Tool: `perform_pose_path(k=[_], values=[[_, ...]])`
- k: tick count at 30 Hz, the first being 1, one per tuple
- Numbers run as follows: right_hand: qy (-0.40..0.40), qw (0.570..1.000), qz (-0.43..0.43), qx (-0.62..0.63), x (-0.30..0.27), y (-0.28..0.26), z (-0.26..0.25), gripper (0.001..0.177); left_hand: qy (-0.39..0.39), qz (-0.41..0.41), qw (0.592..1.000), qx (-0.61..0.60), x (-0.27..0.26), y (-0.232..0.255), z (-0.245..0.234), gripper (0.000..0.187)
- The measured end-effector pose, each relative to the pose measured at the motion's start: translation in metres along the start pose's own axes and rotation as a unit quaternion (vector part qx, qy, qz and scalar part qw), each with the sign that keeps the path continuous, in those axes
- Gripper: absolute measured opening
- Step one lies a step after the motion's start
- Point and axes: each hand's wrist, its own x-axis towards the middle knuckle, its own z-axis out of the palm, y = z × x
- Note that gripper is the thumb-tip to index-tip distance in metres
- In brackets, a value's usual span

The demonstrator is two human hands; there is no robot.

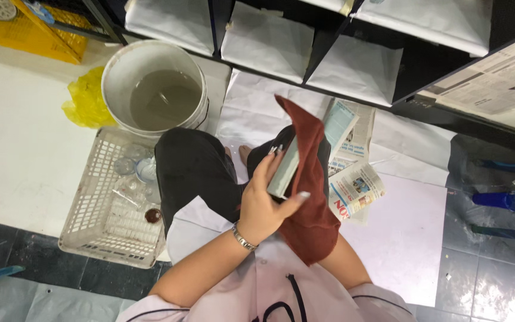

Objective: The person washes a rectangular glass container in a bucket of water, then dries it with a cloth. They unwrap a small glass cup from newspaper, dry it, and place it on a shelf. The person continues to dry several other glass cups and a small bowl with a cloth and places them on the shelf.

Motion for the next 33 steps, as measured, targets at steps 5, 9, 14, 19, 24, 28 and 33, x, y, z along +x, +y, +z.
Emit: perform_pose_path(k=[5, 9, 14, 19, 24, 28, 33], values=[[-0.004, 1.0, 0.003, -0.023, -0.003, 0.003, 0.014, 0.051, 0.065, 0.059, 0.996, 0.035, -0.002, -0.008, 0.009, 0.054], [-0.002, 0.996, -0.032, -0.084, -0.004, -0.013, 0.036, 0.053, 0.099, -0.18, 0.976, -0.078, -0.005, -0.023, -0.002, 0.039], [0.055, 0.852, -0.188, -0.486, -0.018, -0.044, 0.059, 0.055, 0.192, -0.246, 0.908, -0.281, 0.004, -0.043, -0.028, 0.026], [0.145, 0.746, -0.178, -0.625, -0.013, -0.057, 0.053, 0.07, 0.217, -0.276, 0.816, -0.459, 0.002, -0.046, -0.046, 0.031], [-0.02, 0.904, -0.175, -0.39, -0.01, -0.037, 0.02, 0.077, 0.146, -0.211, 0.909, -0.329, -0.01, -0.043, -0.046, 0.028], [-0.021, 0.949, -0.156, -0.271, 0.002, -0.008, -0.007, 0.056, 0.051, -0.14, 0.975, -0.163, -0.015, -0.029, -0.037, 0.029], [0.074, 0.806, -0.277, -0.518, 0.022, 0.002, -0.031, 0.025, 0.064, -0.09, 0.987, -0.113, -0.011, -0.008, -0.02, 0.035]])
